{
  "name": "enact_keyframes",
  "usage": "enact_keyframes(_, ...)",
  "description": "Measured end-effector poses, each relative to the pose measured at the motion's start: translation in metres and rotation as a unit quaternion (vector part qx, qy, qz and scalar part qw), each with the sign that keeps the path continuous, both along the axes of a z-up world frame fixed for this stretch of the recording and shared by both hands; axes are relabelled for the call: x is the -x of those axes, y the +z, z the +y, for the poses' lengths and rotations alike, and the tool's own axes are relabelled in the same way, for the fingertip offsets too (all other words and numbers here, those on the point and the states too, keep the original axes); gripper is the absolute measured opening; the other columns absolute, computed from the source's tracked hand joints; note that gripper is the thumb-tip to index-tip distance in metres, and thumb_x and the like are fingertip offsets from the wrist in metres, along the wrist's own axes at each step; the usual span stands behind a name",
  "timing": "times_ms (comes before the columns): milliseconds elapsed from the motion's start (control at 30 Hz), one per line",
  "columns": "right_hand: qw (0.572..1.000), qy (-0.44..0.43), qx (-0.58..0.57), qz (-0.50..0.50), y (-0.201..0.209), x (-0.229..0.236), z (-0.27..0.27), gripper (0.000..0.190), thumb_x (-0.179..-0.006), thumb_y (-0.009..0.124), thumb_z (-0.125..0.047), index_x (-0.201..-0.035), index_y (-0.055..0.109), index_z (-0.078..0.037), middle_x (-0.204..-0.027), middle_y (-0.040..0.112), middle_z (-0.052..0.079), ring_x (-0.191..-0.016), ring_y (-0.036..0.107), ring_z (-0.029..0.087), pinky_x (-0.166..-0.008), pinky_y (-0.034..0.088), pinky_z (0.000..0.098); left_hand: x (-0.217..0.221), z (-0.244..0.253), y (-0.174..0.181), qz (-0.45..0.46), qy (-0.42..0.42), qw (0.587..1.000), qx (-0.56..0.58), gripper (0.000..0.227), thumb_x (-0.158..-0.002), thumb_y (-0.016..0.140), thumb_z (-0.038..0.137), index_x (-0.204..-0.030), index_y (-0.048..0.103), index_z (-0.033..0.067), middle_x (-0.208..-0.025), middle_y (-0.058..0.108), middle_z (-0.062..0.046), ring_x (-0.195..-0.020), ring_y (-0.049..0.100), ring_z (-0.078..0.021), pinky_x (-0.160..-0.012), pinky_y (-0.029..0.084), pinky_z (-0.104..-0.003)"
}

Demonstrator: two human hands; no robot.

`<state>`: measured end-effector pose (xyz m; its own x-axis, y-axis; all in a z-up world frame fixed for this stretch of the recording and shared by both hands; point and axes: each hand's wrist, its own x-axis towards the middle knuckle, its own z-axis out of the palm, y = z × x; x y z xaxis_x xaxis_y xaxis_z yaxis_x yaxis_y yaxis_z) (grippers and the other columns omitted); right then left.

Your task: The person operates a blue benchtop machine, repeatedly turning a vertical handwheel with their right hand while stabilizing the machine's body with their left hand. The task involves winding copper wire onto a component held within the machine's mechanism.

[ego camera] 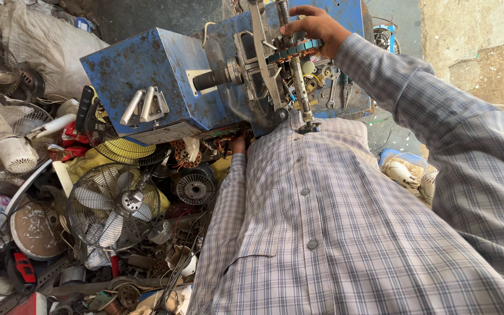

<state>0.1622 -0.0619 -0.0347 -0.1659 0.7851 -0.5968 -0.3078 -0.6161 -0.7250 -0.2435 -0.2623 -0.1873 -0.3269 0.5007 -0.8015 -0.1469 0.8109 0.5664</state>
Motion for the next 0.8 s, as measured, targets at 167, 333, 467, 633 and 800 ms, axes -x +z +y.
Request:
enact_keyframes(167, 1.000, -0.003, 0.019, 0.006, 0.007, 0.001, 0.002, 0.076, -0.074, 0.091, -0.013, -0.140, 0.054, -0.012, -0.112, 0.072, 0.015, -0.092, 0.079, 0.025, -0.073, 0.066, 0.0402, 0.046, 0.014, 0.029, 0.029, 0.016, 0.992, -0.118, 0.101, -0.091, 0.048, 0.077, -0.152, 0.031, -0.0009, -0.155, 0.037, -0.024, -0.144, 0.039, -0.0364, -0.119, 0.031, -0.051)
enact_keyframes(333, 0.994, 0.031, 0.064, -0.079, 0.018, 0.001, 0.005, 0.079, -0.071, 0.089, -0.020, -0.144, 0.059, -0.023, -0.130, 0.065, 0.013, -0.119, 0.064, 0.030, -0.080, 0.056, 0.0487, 0.125, 0.066, 0.107, 0.097, 0.013, 0.961, -0.259, 0.108, -0.090, 0.047, 0.082, -0.156, 0.028, -0.0010, -0.160, 0.035, -0.025, -0.149, 0.036, -0.0378, -0.122, 0.029, -0.053)
enact_keyframes(467, 0.986, 0.043, 0.104, -0.119, 0.022, 0.005, 0.008, 0.086, -0.069, 0.089, -0.022, -0.147, 0.054, -0.027, -0.148, 0.051, 0.011, -0.140, 0.041, 0.036, -0.101, 0.045, 0.0571, 0.175, 0.097, 0.176, 0.131, -0.009, 0.941, -0.312, 0.114, -0.089, 0.045, 0.087, -0.159, 0.026, -0.0011, -0.164, 0.033, -0.026, -0.153, 0.035, -0.0390, -0.125, 0.027, -0.054)
enact_keyframes(633, 0.993, 0.029, 0.090, -0.067, 0.026, 0.004, 0.006, 0.089, -0.067, 0.089, -0.021, -0.148, 0.052, -0.021, -0.149, 0.053, 0.017, -0.141, 0.047, 0.038, -0.103, 0.052, 0.0555, 0.191, 0.141, 0.202, 0.102, -0.098, 0.959, -0.243, 0.109, -0.087, 0.048, 0.085, -0.155, 0.034, 0.0012, -0.152, 0.044, -0.021, -0.143, 0.045, -0.0346, -0.118, 0.038, -0.052)
enact_keyframes(800, 0.992, 0.026, 0.097, -0.073, 0.027, 0.005, 0.010, 0.090, -0.070, 0.086, -0.021, -0.151, 0.048, -0.017, -0.148, 0.053, 0.016, -0.140, 0.045, 0.036, -0.099, 0.049, 0.0544, 0.178, 0.159, 0.184, 0.059, 0.034, 0.953, -0.296, 0.095, -0.083, 0.076, 0.066, -0.145, 0.043, 0.0021, -0.133, 0.054, -0.011, -0.129, 0.056, -0.0286, -0.112, 0.048, -0.048)
